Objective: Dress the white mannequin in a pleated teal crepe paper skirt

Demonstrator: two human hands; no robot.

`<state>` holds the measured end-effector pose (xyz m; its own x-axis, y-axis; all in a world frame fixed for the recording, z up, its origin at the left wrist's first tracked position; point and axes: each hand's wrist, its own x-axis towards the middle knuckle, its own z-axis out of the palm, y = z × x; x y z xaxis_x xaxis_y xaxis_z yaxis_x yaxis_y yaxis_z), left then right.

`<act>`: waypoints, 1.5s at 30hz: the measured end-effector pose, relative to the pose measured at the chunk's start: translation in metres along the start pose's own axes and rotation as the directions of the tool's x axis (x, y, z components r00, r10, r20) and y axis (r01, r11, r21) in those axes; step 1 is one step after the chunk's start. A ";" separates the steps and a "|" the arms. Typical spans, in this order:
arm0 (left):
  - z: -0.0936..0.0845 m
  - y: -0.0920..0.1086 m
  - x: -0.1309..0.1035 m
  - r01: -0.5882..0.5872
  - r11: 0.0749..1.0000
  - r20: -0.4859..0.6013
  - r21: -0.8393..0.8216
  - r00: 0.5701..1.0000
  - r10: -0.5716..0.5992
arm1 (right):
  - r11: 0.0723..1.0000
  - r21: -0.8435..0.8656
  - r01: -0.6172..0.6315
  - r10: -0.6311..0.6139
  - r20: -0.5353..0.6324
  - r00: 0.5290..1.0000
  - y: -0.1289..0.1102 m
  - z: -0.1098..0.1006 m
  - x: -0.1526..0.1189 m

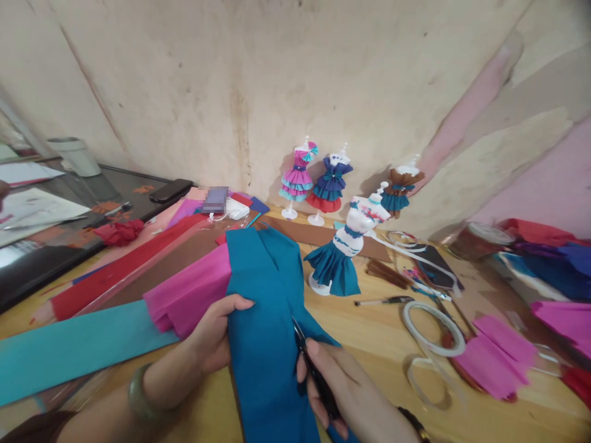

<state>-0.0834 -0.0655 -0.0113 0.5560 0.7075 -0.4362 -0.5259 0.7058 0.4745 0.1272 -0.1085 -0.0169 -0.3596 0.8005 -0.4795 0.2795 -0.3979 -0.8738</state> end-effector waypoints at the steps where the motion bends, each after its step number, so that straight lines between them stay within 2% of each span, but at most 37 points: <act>1: 0.000 -0.001 0.000 0.003 1.000 0.012 -0.005 1.000 -0.003 | 1.000 -0.005 0.006 -0.006 -0.013 1.000 0.000 0.001 0.000; 6: 0.000 -0.005 0.000 0.006 1.000 0.026 -0.001 1.000 -0.006 | 1.000 0.003 0.030 -0.029 -0.057 0.998 0.001 0.004 0.001; 14: 0.002 -0.007 0.001 0.010 1.000 -0.007 -0.016 1.000 -0.011 | 0.990 -0.009 0.143 -0.143 -0.153 0.978 0.000 0.009 0.001; 23: 0.003 -0.011 0.004 0.000 1.000 -0.066 0.027 0.998 0.002 | 0.995 -0.030 0.099 -0.103 -0.171 0.980 -0.009 0.010 0.000; 32: 0.008 -0.010 0.005 -0.014 0.999 -0.206 0.042 0.978 0.022 | 0.996 -0.049 0.080 -0.088 -0.192 0.977 -0.007 0.011 0.004; 40: 0.009 -0.011 0.005 -0.015 0.999 -0.223 0.046 0.974 0.025 | 0.996 0.026 0.084 -0.077 -0.201 0.977 -0.006 0.012 0.005; 45: 0.010 -0.011 0.005 -0.018 0.999 -0.230 0.035 0.973 0.026 | 0.995 -0.004 0.098 -0.097 -0.204 0.974 -0.002 0.012 0.006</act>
<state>-0.0685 -0.0701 -0.0104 0.3790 0.7146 -0.5879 -0.5132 0.6910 0.5091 0.1141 -0.1087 -0.0192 -0.1959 0.9096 -0.3663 0.2466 -0.3158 -0.9162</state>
